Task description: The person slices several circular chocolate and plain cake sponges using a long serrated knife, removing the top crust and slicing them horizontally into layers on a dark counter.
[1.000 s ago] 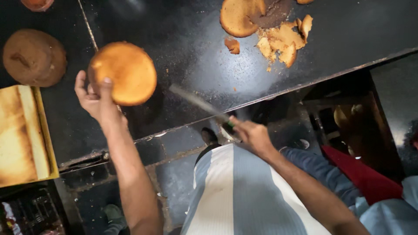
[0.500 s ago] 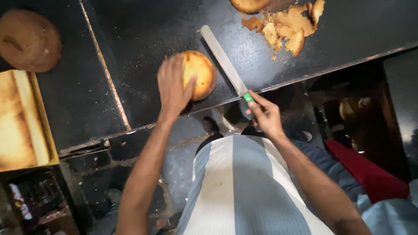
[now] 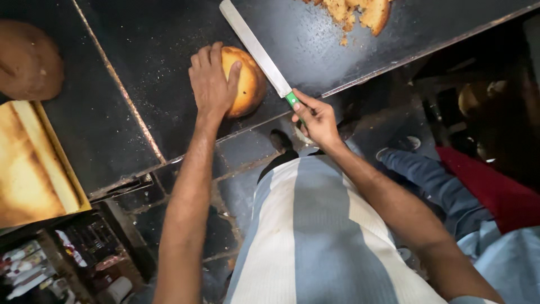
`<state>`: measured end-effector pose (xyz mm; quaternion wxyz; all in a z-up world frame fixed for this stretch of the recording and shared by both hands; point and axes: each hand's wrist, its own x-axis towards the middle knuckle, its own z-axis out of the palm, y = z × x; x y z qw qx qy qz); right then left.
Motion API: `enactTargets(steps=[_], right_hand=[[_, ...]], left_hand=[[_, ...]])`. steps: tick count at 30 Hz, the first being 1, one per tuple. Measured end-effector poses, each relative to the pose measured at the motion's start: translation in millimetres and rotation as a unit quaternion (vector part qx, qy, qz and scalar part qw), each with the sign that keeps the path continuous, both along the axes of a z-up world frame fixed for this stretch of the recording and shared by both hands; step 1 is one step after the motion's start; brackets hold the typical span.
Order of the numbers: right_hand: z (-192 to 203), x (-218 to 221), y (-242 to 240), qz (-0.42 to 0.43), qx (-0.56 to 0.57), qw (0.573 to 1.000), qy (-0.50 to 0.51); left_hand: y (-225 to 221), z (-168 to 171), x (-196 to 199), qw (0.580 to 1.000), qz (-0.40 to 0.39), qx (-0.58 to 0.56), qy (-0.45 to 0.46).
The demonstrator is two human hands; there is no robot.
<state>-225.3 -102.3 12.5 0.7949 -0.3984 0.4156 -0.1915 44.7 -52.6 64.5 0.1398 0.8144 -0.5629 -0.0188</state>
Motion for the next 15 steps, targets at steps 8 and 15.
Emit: enactTargets(steps=[8,15], right_hand=[[9.3,-40.8,16.1,0.052,-0.044,0.998,-0.007],[15.2,18.6,1.0,0.072,-0.058,0.996,0.01]], left_hand=[[-0.8,-1.1,1.2,1.0,0.013,0.015,0.004],[-0.2,-8.1,-9.2,0.992,0.119,0.008,-0.036]])
